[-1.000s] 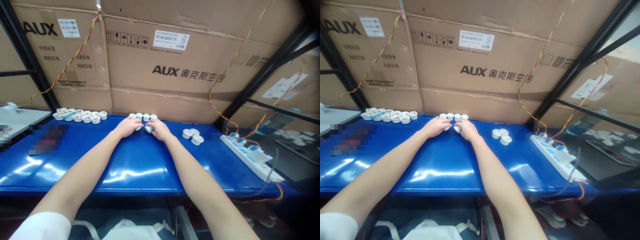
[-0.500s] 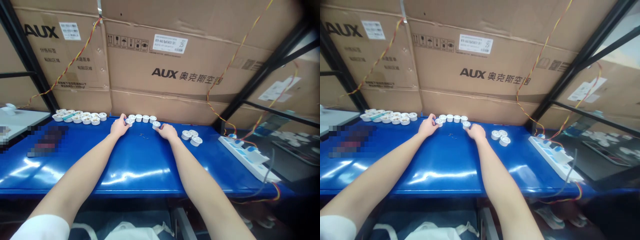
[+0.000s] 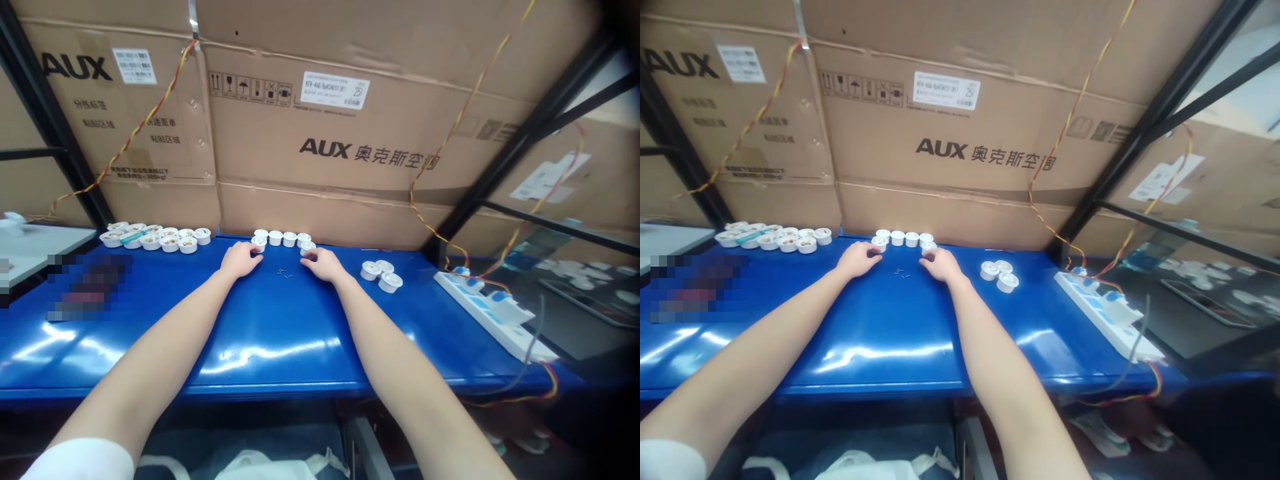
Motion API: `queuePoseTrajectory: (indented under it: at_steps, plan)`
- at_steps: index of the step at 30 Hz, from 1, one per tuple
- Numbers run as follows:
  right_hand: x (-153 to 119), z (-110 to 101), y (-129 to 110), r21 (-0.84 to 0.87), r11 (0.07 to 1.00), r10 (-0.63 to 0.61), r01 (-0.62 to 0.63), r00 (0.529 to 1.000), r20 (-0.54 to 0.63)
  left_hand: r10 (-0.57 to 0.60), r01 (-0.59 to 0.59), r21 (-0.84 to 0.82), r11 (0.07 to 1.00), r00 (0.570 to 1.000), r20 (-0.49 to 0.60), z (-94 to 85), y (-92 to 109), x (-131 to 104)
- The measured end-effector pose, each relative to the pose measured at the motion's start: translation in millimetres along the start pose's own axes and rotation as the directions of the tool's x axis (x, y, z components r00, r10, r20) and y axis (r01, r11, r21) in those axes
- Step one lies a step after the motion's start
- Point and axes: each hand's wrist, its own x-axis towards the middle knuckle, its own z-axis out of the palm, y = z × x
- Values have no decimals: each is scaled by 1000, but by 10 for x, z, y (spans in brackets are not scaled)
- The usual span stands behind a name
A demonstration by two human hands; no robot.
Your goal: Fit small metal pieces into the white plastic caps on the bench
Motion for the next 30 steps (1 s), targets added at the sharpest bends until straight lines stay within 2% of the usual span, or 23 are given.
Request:
queuePoseTrajectory:
  at_steps: [2, 4, 6, 7, 8, 9, 12, 14, 15, 19, 22, 24, 27, 30]
  plan:
    - [-29, -100, 9, -55, 995, 77, -80, 996, -54, 1, -1, -29, 1000, 1000, -4, -11, 2, -9]
    - [-67, -239, 55, -117, 969, 187, -217, 955, -230, 24, -25, -55, 998, 1000, -5, -21, 13, -15]
    - [-112, -389, 146, -112, 905, 329, -412, 840, -432, 94, -93, -68, 993, 996, 9, -22, 44, -19]
    - [-135, -459, 208, -87, 865, 400, -494, 784, -475, 150, -147, -76, 986, 988, 31, -19, 70, -22]
    - [-158, -519, 278, -71, 825, 462, -561, 741, -488, 215, -210, -89, 974, 975, 59, -14, 103, -25]
    - [-179, -567, 352, -64, 791, 514, -608, 718, -469, 281, -271, -106, 957, 955, 91, -7, 141, -31]
    - [-221, -640, 561, -25, 720, 636, -693, 674, -375, 429, -407, -147, 902, 883, 188, 11, 268, -64]
    - [-224, -636, 654, -26, 708, 670, -706, 682, -293, 473, -445, -162, 881, 840, 266, 10, 337, -94]
    - [-216, -622, 678, -45, 715, 668, -698, 700, -251, 489, -459, -169, 872, 819, 301, 6, 363, -109]
    - [-147, -492, 605, -181, 795, 571, -579, 815, -101, 554, -508, -224, 832, 735, 392, -14, 426, -149]
    - [-104, -344, 415, -263, 852, 451, -452, 890, -68, 600, -529, -283, 800, 689, 407, -4, 467, -161]
    - [-98, -254, 278, -299, 875, 377, -381, 923, -73, 613, -524, -319, 790, 685, 393, 11, 494, -161]
    - [-115, -177, 124, -295, 912, 280, -285, 958, -61, 602, -487, -362, 795, 707, 372, 17, 522, -159]
    - [-143, -188, 44, -265, 900, 340, -346, 938, -70, 579, -447, -385, 808, 725, 373, -1, 533, -157]
